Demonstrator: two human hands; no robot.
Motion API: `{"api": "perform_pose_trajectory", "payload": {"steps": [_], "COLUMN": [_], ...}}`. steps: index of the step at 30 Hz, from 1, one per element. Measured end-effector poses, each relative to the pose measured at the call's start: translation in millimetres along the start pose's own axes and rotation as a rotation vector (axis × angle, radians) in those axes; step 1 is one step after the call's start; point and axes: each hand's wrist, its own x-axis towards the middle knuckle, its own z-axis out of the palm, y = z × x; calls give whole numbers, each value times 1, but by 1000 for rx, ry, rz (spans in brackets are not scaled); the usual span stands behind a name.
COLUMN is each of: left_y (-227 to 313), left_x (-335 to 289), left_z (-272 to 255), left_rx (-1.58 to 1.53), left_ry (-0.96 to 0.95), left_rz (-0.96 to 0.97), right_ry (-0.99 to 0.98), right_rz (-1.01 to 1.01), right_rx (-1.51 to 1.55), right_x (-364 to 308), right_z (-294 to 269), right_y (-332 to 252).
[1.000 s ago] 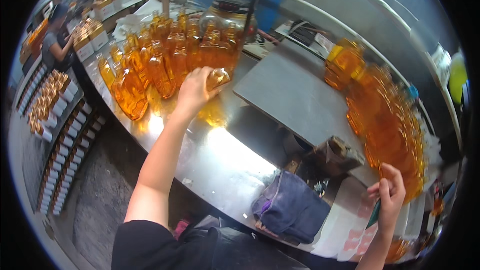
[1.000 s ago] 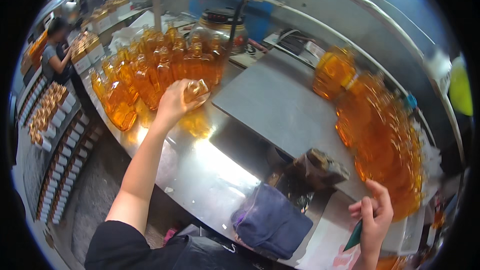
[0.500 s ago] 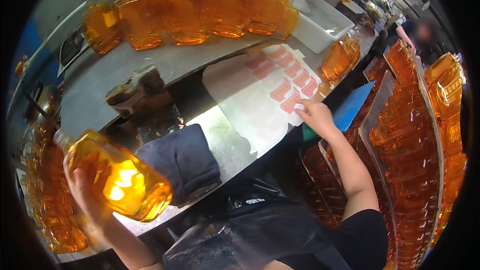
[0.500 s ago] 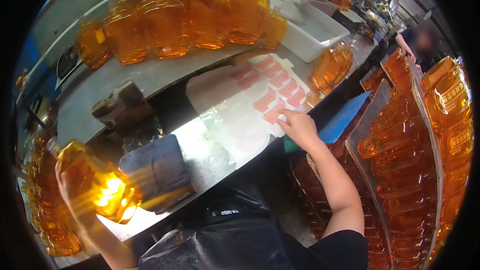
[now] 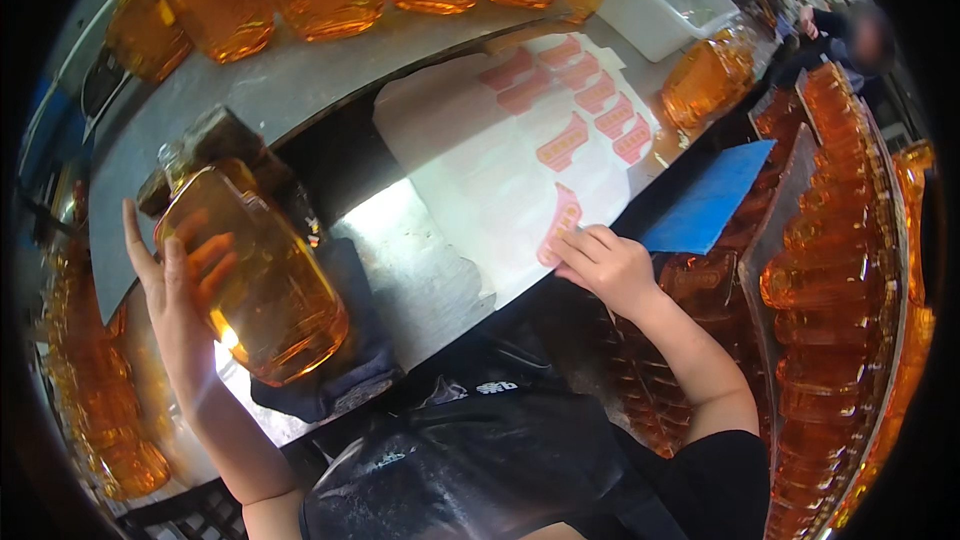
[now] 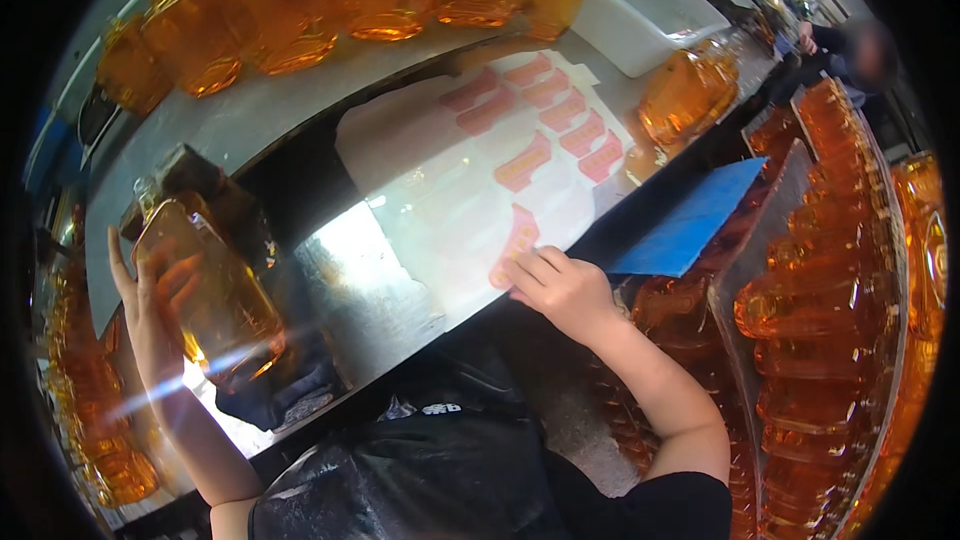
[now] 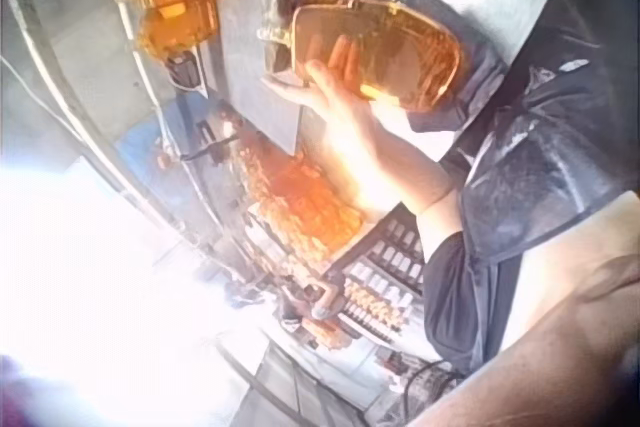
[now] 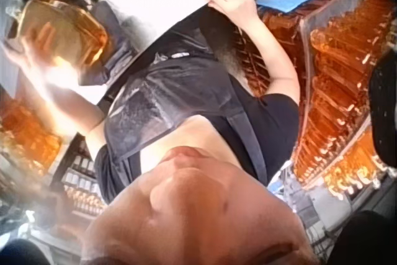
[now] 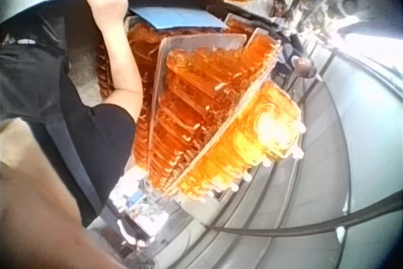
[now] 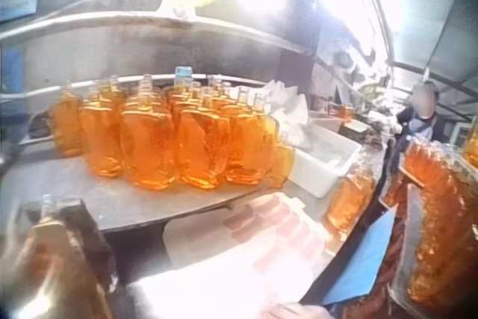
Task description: The person repeatedly picks up amber-colored bottles from a metal table, applies a rectangular label to the front, and smooths it with a green plastic squeegee. The person handles the bottles one at a time, placing each labeled bottle back on the table after finishing.
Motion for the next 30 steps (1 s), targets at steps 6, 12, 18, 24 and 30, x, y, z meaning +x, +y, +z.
{"api": "perform_pose_trajectory", "payload": {"steps": [6,12,18,24,30], "left_y": [5,4,2,17,20], "left_x": [-47,-52,-59,-47,-39], "left_z": [-1,-4,-11,-19,-11], "left_rx": [-50,-211,-65,639,834], "left_ry": [-114,-80,6,-71,-97], "left_rz": [-87,-123,74,308,319], "right_ry": [-69,290,372,40,-152], "right_rz": [399,-431,-816,-693,-377], "right_rx": [739,433,182,312,124], "right_x": [46,200,224,218,230], "right_z": [-47,-92,-55,-70,-67], "right_y": [-22,-87,-132,-128,-144]}}
